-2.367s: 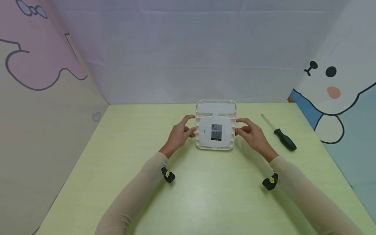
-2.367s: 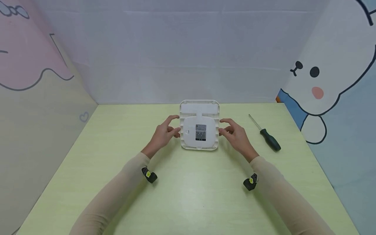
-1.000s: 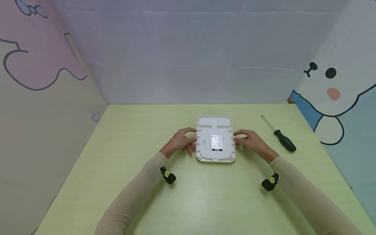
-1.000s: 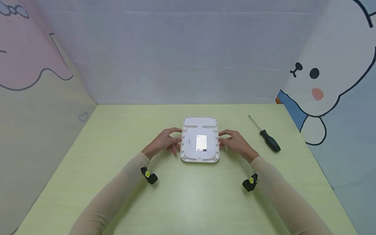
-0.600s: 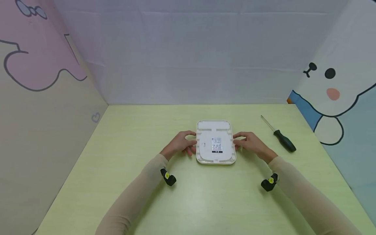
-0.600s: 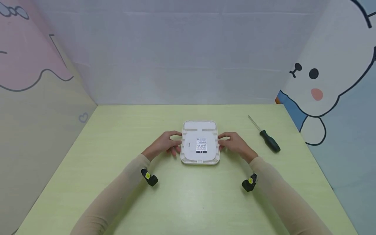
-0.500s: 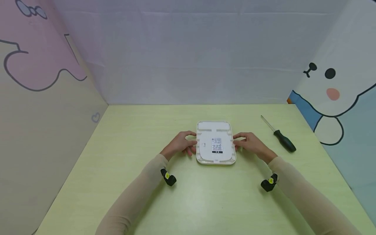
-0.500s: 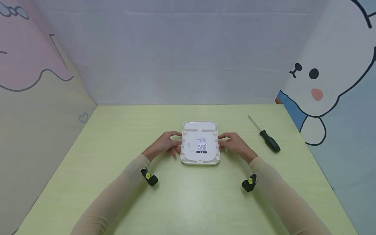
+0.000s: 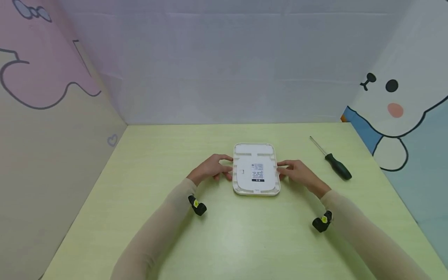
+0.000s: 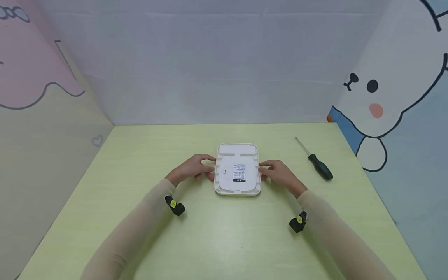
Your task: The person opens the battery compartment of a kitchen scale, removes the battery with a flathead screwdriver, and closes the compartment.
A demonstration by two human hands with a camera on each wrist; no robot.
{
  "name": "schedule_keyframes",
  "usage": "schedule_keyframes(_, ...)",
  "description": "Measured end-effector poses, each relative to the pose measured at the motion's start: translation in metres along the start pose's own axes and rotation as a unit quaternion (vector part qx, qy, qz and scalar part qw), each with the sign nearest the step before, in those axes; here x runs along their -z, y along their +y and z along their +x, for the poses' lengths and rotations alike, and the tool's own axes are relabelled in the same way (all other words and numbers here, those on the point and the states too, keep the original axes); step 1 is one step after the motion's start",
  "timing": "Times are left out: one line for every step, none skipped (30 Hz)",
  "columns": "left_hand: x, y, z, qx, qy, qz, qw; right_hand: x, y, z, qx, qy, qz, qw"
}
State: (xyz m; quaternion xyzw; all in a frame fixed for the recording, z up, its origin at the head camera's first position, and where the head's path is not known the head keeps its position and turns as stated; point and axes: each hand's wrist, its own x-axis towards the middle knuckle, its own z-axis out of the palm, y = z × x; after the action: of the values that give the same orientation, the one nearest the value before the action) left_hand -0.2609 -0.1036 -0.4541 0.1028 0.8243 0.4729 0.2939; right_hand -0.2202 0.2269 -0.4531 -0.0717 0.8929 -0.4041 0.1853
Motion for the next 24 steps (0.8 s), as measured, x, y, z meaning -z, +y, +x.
schedule_keyframes(0.004,0.002,0.003,-0.002,-0.001,0.017,0.9998,-0.001,-0.001,-0.003,-0.005,0.004,-0.013,0.9999)
schedule_keyframes(0.007,0.004,0.006,-0.005,0.002,0.039,0.9992,-0.003,-0.002,-0.006,-0.010,0.009,-0.026,0.9996)
schedule_keyframes(0.011,0.006,0.009,-0.007,0.008,0.063,0.9979,-0.005,-0.004,-0.009,-0.015,0.015,-0.041,0.9989)
schedule_keyframes(0.014,0.008,0.013,-0.013,0.017,0.094,0.9954,-0.008,-0.005,-0.013,-0.018,0.022,-0.055,0.9981)
schedule_keyframes(0.017,0.010,0.017,-0.018,0.027,0.125,0.9917,-0.011,-0.007,-0.017,-0.024,0.030,-0.068,0.9969)
schedule_keyframes(0.020,0.012,0.022,-0.021,0.036,0.153,0.9873,-0.014,-0.009,-0.022,-0.026,0.038,-0.078,0.9959)
schedule_keyframes(0.022,0.014,0.026,-0.024,0.044,0.182,0.9820,-0.018,-0.011,-0.026,-0.026,0.046,-0.088,0.9947)
schedule_keyframes(0.024,0.016,0.030,-0.027,0.050,0.207,0.9766,-0.022,-0.013,-0.031,-0.027,0.053,-0.096,0.9936)
schedule_keyframes(0.025,0.018,0.034,-0.032,0.052,0.228,0.9717,-0.027,-0.015,-0.036,-0.027,0.062,-0.105,0.9921)
schedule_keyframes(0.026,0.020,0.038,-0.036,0.051,0.246,0.9672,-0.032,-0.017,-0.040,-0.028,0.070,-0.113,0.9907)
schedule_keyframes(0.026,0.022,0.041,-0.040,0.046,0.259,0.9640,-0.036,-0.018,-0.044,-0.032,0.078,-0.120,0.9892)
schedule_keyframes(0.027,0.023,0.045,-0.043,0.039,0.268,0.9617,-0.041,-0.020,-0.047,-0.034,0.085,-0.125,0.9879)
schedule_keyframes(0.027,0.025,0.047,-0.047,0.033,0.276,0.9594,-0.045,-0.021,-0.050,-0.036,0.092,-0.129,0.9866)
schedule_keyframes(0.028,0.027,0.050,-0.049,0.025,0.282,0.9579,-0.049,-0.023,-0.052,-0.040,0.098,-0.131,0.9857)
schedule_keyframes(0.028,0.028,0.052,-0.049,0.019,0.285,0.9570,-0.052,-0.024,-0.054,-0.043,0.104,-0.133,0.9847)
schedule_keyframes(0.028,0.029,0.053,-0.049,0.013,0.290,0.9557,-0.055,-0.024,-0.055,-0.045,0.108,-0.133,0.9843)
schedule_keyframes(0.028,0.031,0.055,-0.047,0.008,0.293,0.9549,-0.058,-0.025,-0.056,-0.046,0.111,-0.131,0.9840)
schedule_keyframes(0.028,0.031,0.056,-0.045,0.006,0.295,0.9544,-0.060,-0.026,-0.057,-0.045,0.115,-0.131,0.9837)
schedule_keyframes(0.028,0.032,0.057,-0.043,0.004,0.299,0.9533,-0.062,-0.026,-0.057,-0.044,0.118,-0.129,0.9836)
schedule_keyframes(0.028,0.033,0.057,-0.040,0.003,0.302,0.9525,-0.063,-0.027,-0.058,-0.043,0.119,-0.128,0.9836)
schedule_keyframes(0.028,0.033,0.058,-0.039,0.003,0.304,0.9518,-0.064,-0.027,-0.058,-0.042,0.120,-0.128,0.9835)
schedule_keyframes(0.029,0.033,0.058,-0.040,0.002,0.308,0.9504,-0.064,-0.027,-0.058,-0.040,0.122,-0.129,0.9833)
schedule_keyframes(0.029,0.033,0.058,-0.040,0.002,0.310,0.9500,-0.065,-0.027,-0.058,-0.039,0.122,-0.130,0.9832)
schedule_keyframes(0.029,0.033,0.058,-0.040,0.001,0.308,0.9504,-0.065,-0.027,-0.058,-0.038,0.122,-0.133,0.9829)
